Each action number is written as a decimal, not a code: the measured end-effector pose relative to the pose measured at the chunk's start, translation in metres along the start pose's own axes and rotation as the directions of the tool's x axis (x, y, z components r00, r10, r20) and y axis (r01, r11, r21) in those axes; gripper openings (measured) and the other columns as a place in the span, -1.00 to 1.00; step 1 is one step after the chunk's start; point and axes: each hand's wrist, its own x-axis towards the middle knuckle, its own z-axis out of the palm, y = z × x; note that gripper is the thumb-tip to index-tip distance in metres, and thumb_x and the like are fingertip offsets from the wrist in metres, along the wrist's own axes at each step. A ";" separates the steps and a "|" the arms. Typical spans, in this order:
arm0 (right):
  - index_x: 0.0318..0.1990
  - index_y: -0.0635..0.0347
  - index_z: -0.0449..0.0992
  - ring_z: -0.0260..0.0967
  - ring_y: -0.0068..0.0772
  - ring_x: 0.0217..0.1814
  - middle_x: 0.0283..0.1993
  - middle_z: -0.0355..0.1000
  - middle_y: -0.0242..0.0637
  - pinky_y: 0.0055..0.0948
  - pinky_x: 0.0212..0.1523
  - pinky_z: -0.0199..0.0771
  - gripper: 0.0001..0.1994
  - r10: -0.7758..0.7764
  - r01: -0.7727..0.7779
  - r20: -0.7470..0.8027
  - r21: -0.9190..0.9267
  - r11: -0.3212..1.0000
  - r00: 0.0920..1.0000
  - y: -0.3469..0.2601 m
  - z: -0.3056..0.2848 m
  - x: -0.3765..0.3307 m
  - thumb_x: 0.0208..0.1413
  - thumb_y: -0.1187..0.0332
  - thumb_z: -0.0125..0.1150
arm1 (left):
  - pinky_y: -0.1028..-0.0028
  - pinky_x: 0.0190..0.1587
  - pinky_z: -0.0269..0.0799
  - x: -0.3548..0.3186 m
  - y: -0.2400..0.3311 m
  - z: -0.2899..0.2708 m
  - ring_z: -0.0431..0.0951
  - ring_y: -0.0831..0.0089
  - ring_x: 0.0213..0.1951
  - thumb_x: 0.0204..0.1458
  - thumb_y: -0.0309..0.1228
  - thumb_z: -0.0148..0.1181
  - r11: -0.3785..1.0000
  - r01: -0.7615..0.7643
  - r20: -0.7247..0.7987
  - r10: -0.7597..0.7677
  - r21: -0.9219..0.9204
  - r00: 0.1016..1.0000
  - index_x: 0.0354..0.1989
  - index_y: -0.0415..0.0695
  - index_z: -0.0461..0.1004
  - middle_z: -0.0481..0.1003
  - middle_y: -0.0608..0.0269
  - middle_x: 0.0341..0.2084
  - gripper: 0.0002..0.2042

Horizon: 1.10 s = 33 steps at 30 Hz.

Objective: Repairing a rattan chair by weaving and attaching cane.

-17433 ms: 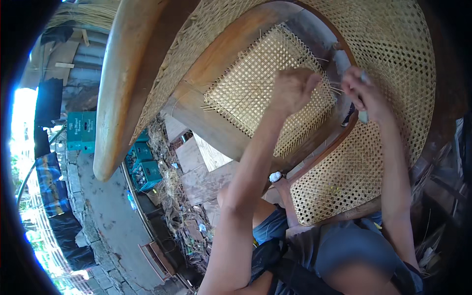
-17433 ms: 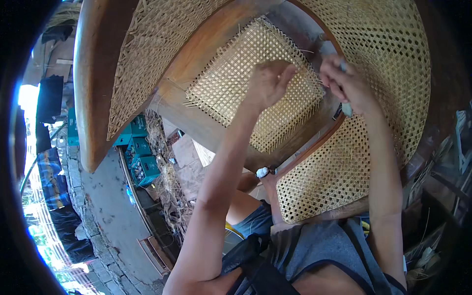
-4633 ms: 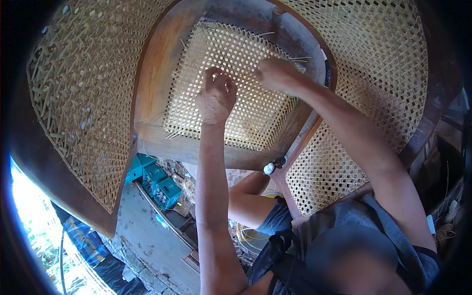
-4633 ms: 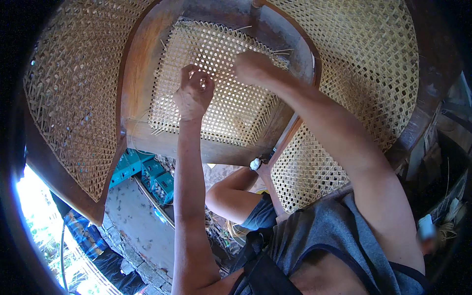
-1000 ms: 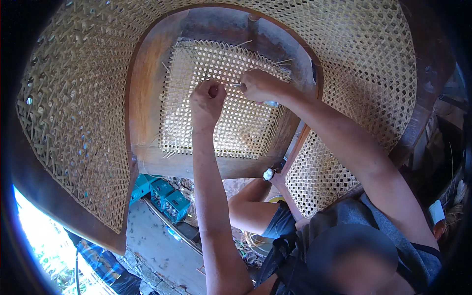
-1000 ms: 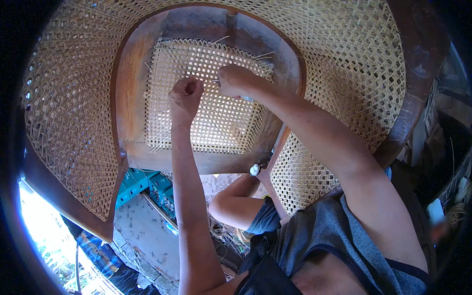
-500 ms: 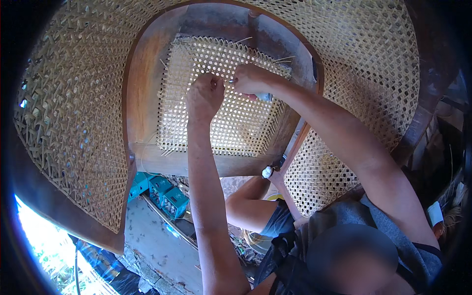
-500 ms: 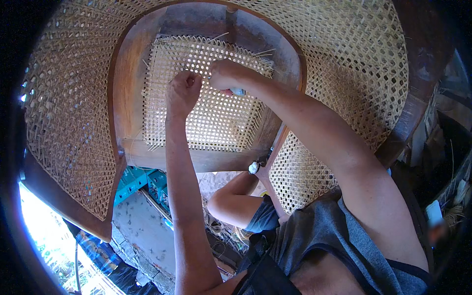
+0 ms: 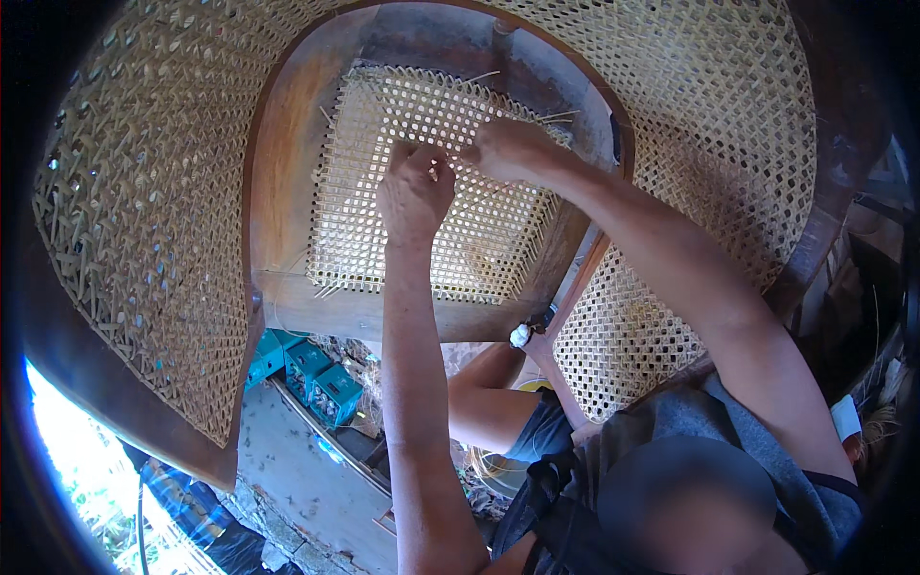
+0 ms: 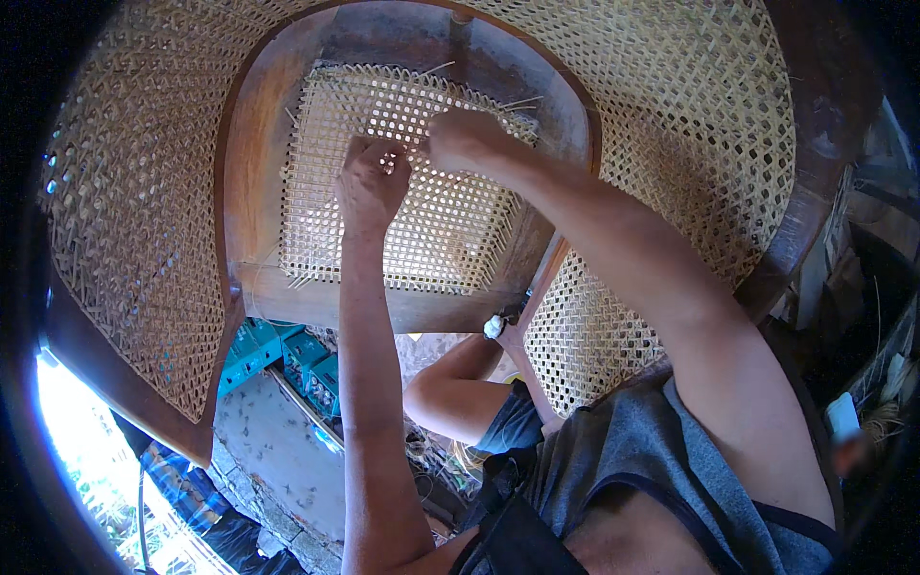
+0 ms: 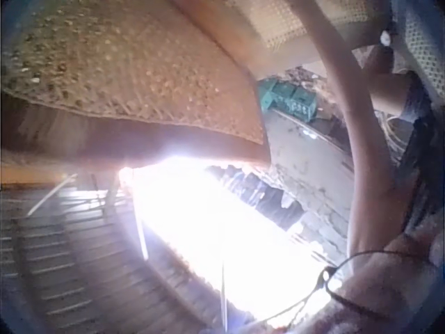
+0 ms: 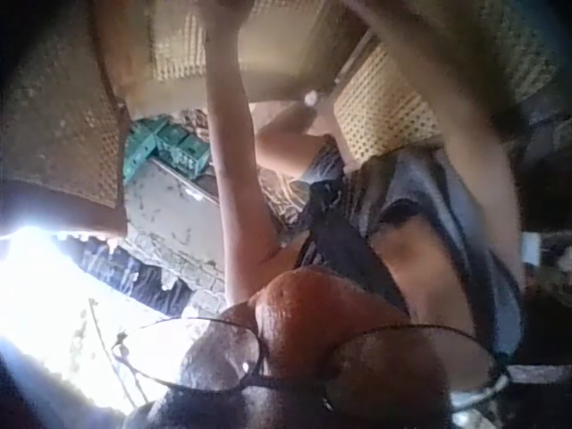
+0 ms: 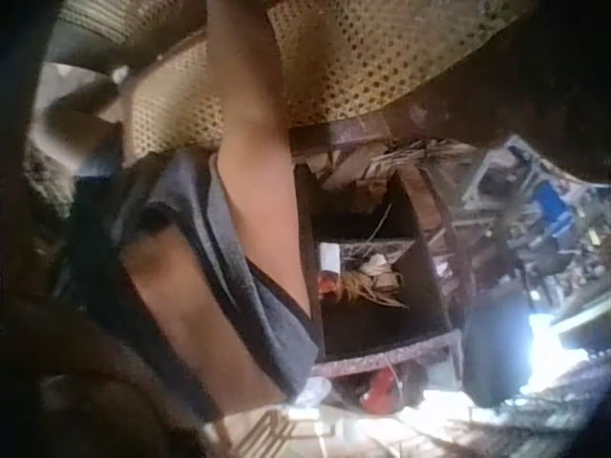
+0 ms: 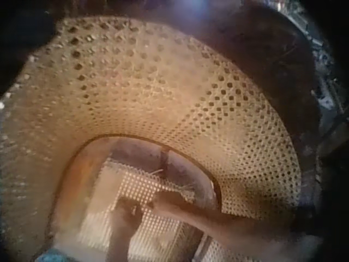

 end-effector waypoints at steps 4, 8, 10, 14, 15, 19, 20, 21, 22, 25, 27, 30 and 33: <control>-0.48 0.28 0.56 0.46 -0.21 -0.56 -0.59 0.45 -0.13 -0.12 -0.32 0.49 -0.42 0.160 -0.162 -0.046 -0.059 0.985 0.986 0.040 -0.026 -0.024 0.29 -0.09 -0.07 | 0.24 -0.41 0.54 -0.004 0.004 -0.001 0.59 0.14 -0.39 -0.14 -0.51 0.26 0.999 -0.041 -0.011 0.041 -0.009 0.999 -0.34 -0.06 0.58 0.48 0.15 -0.31 -0.85; -0.24 0.28 0.52 0.40 -0.50 -0.61 -0.44 0.49 -0.21 -0.36 -0.49 0.44 -0.55 0.037 -0.067 0.077 0.425 0.903 0.996 0.057 -0.020 -0.030 0.27 -0.02 0.04 | 0.18 -0.31 0.52 -0.011 -0.001 0.006 0.55 0.06 -0.25 -0.14 -0.60 0.19 0.990 -0.120 -0.139 0.109 -0.073 0.984 -0.18 -0.10 0.51 0.47 0.07 -0.28 -0.72; -0.17 0.27 0.51 0.42 -0.55 -0.55 -0.38 0.50 -0.25 -0.43 -0.50 0.44 -0.60 -0.052 -0.003 0.089 0.526 0.850 0.995 0.053 -0.015 -0.030 0.23 0.04 0.11 | 0.15 -0.23 0.47 -0.017 -0.009 0.008 0.52 0.03 -0.25 -0.11 -0.61 0.18 0.975 -0.213 -0.250 0.223 0.067 0.942 -0.21 -0.16 0.51 0.48 0.03 -0.27 -0.76; -0.15 0.28 0.54 0.51 -0.43 -0.21 -0.23 0.55 -0.25 -0.42 -0.26 0.51 -0.68 -0.452 0.493 -0.213 0.505 0.708 0.866 0.016 -0.009 -0.015 0.12 0.19 0.27 | 0.13 -0.14 0.42 -0.028 -0.019 0.012 0.48 -0.01 -0.22 -0.08 -0.58 0.21 0.990 -0.104 -0.155 0.088 -0.099 0.984 -0.18 -0.22 0.49 0.50 -0.01 -0.29 -0.76; -0.18 0.24 0.57 0.52 -0.37 -0.13 -0.17 0.55 -0.17 -0.36 -0.13 0.48 -0.73 -0.381 0.410 -0.170 0.531 0.742 0.909 0.008 -0.006 -0.014 0.12 0.22 0.26 | 0.12 -0.15 0.42 -0.027 -0.018 0.015 0.48 -0.01 -0.23 -0.07 -0.58 0.20 0.990 -0.139 -0.206 0.132 -0.021 0.970 -0.17 -0.26 0.48 0.50 0.01 -0.30 -0.76; -0.28 0.22 0.44 0.45 -0.11 -0.29 -0.37 0.43 -0.13 -0.15 -0.26 0.43 -0.78 -0.518 0.551 -0.188 0.258 0.794 0.835 -0.002 0.002 0.004 0.13 0.23 0.20 | 0.06 -0.23 0.36 -0.027 -0.010 0.017 0.43 0.03 -0.33 -0.05 -0.58 0.17 0.999 -0.043 -0.176 0.048 0.032 0.983 -0.39 -0.21 0.42 0.41 0.04 -0.47 -0.93; -0.25 0.21 0.41 0.44 -0.11 -0.30 -0.36 0.43 -0.13 -0.14 -0.26 0.43 -0.77 -0.473 0.460 -0.044 0.327 0.825 0.880 0.002 0.003 0.007 0.14 0.23 0.19 | 0.08 -0.21 0.35 -0.029 -0.009 0.016 0.42 0.05 -0.35 -0.02 -0.59 0.13 0.999 -0.048 -0.175 0.050 0.010 0.983 -0.37 -0.20 0.43 0.43 0.06 -0.46 -0.95; -0.25 0.21 0.41 0.44 -0.11 -0.30 -0.36 0.43 -0.13 -0.14 -0.26 0.43 -0.77 -0.425 0.425 -0.058 0.249 0.870 0.903 0.012 0.002 0.009 0.14 0.23 0.19 | 0.12 -0.19 0.35 -0.028 -0.009 0.015 0.41 0.07 -0.36 0.01 -0.59 0.11 0.997 -0.073 -0.178 0.073 0.008 0.981 -0.37 -0.20 0.44 0.43 0.08 -0.45 -0.96; -0.22 0.20 0.36 0.43 -0.11 -0.34 -0.37 0.42 -0.13 -0.13 -0.30 0.44 -0.76 -0.412 0.419 -0.080 0.115 0.901 0.908 0.025 0.000 0.009 0.15 0.22 0.18 | 0.15 -0.18 0.35 -0.028 -0.010 0.013 0.41 0.08 -0.34 0.02 -0.59 0.11 0.996 -0.088 -0.144 0.089 0.012 0.986 -0.36 -0.19 0.45 0.44 0.09 -0.43 -0.96; -0.16 0.17 0.29 0.42 -0.10 -0.42 -0.39 0.42 -0.14 -0.11 -0.38 0.46 -0.75 -0.363 0.357 -0.042 -0.101 0.929 0.931 0.046 -0.001 0.007 0.17 0.23 0.14 | 0.16 -0.19 0.36 -0.030 -0.016 0.013 0.41 0.09 -0.32 0.02 -0.58 0.12 0.993 -0.121 -0.164 0.119 -0.004 0.979 -0.36 -0.18 0.45 0.43 0.09 -0.41 -0.96; -0.13 0.16 0.27 0.42 -0.10 -0.45 -0.40 0.42 -0.14 -0.10 -0.43 0.47 -0.75 -0.289 0.283 -0.002 -0.186 0.941 0.957 0.054 -0.003 0.004 0.18 0.25 0.12 | 0.14 -0.21 0.37 -0.030 -0.017 0.015 0.40 0.09 -0.32 0.01 -0.57 0.13 0.990 -0.127 -0.132 0.134 0.058 0.982 -0.37 -0.18 0.44 0.42 0.09 -0.40 -0.96; -0.10 0.13 0.23 0.46 -0.10 -0.46 -0.40 0.46 -0.13 -0.10 -0.50 0.47 -0.74 -0.460 0.423 -0.101 -0.261 0.868 0.882 0.058 -0.013 0.000 0.17 0.28 0.11 | 0.13 -0.21 0.37 -0.028 -0.015 0.016 0.39 0.09 -0.35 -0.01 -0.57 0.13 0.989 -0.135 -0.164 0.143 0.057 0.976 -0.37 -0.18 0.41 0.40 0.10 -0.43 -0.95; -0.12 0.14 0.26 0.49 -0.04 -0.39 -0.42 0.48 -0.06 -0.05 -0.44 0.46 -0.77 -0.316 0.286 -0.089 -0.250 0.925 0.945 0.064 -0.024 -0.005 0.20 0.25 0.06 | 0.14 -0.20 0.36 -0.028 -0.014 0.016 0.39 0.08 -0.35 -0.02 -0.57 0.13 0.989 -0.086 -0.068 0.094 0.119 0.993 -0.36 -0.18 0.41 0.40 0.10 -0.42 -0.93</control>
